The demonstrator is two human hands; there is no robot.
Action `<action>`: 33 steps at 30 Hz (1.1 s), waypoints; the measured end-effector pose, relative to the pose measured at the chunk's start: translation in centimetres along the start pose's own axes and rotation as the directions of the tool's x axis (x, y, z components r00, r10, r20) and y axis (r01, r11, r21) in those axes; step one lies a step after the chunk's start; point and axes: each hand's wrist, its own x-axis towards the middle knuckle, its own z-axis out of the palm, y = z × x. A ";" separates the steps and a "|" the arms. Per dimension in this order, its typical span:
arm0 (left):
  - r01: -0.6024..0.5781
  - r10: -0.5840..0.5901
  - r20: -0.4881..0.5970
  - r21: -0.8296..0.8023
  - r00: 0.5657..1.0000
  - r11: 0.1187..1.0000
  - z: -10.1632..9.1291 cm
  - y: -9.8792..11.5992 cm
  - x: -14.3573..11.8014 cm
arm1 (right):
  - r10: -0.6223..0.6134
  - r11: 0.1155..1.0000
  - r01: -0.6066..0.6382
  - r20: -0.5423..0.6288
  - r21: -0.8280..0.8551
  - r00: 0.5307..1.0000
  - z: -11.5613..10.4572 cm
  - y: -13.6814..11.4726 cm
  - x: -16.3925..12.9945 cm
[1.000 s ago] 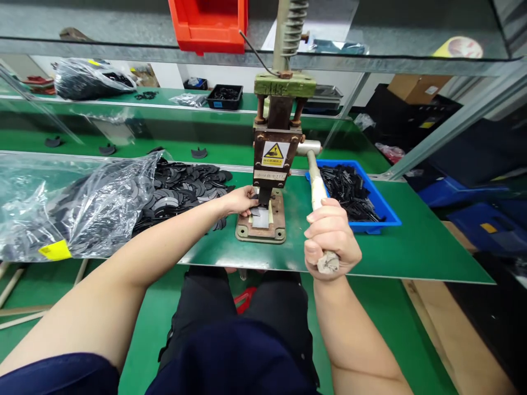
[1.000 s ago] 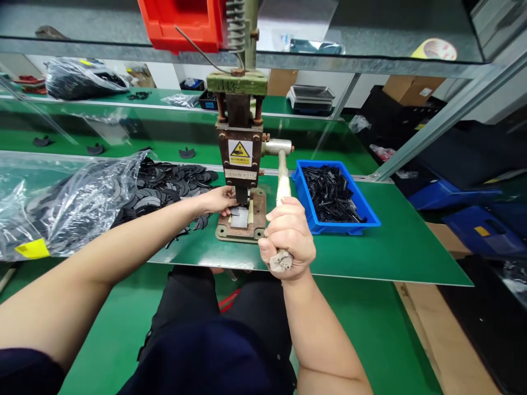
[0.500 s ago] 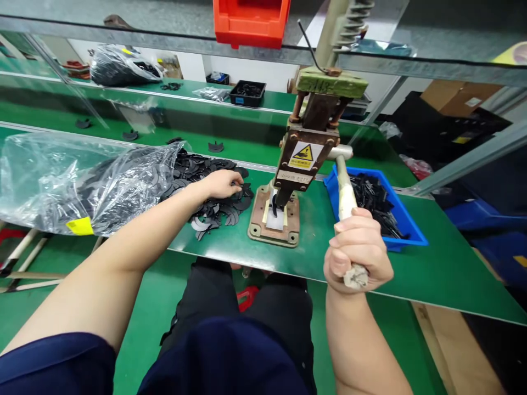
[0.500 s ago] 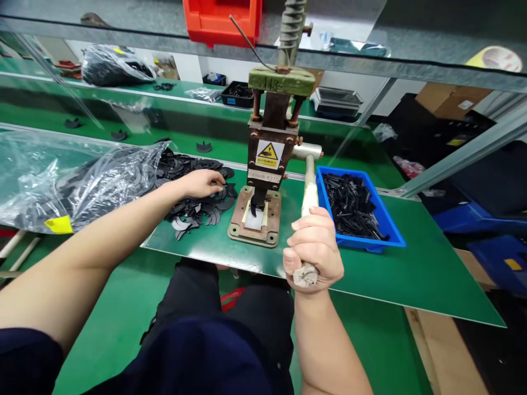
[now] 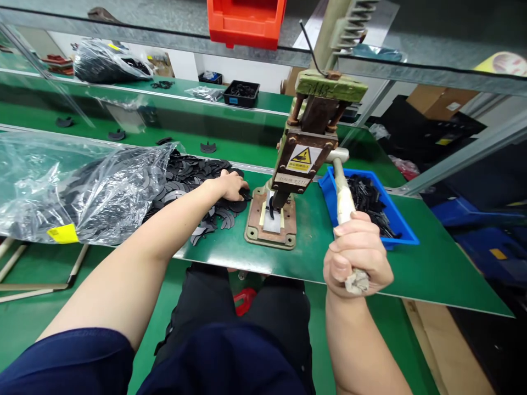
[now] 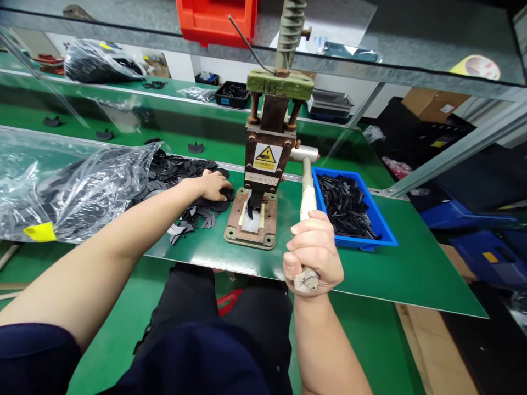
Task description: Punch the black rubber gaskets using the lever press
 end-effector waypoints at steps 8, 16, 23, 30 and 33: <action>-0.220 0.230 -0.099 0.104 0.968 0.970 0.6 -0.2 -1.2 | -0.025 1.000 0.025 -0.006 -0.006 1.000 0.1 0.3 -0.1; -0.168 0.069 -0.363 -0.248 0.929 0.954 1.4 -0.3 -2.8 | -0.018 1.000 0.018 -0.012 -0.010 1.000 0.2 0.2 0.0; -0.026 -0.190 -0.092 -0.945 0.977 0.326 1.7 4.3 -3.9 | -0.046 0.999 0.046 -0.018 0.021 0.999 0.3 0.2 0.0; 0.030 -0.138 0.004 -0.981 0.990 0.190 2.0 8.0 -3.8 | -0.044 0.999 0.044 0.002 0.019 0.999 0.3 0.2 0.1; 0.016 -0.134 -0.010 -0.980 0.991 0.196 2.0 7.9 -4.0 | -0.045 0.999 0.045 -0.013 0.029 0.999 0.4 0.1 0.1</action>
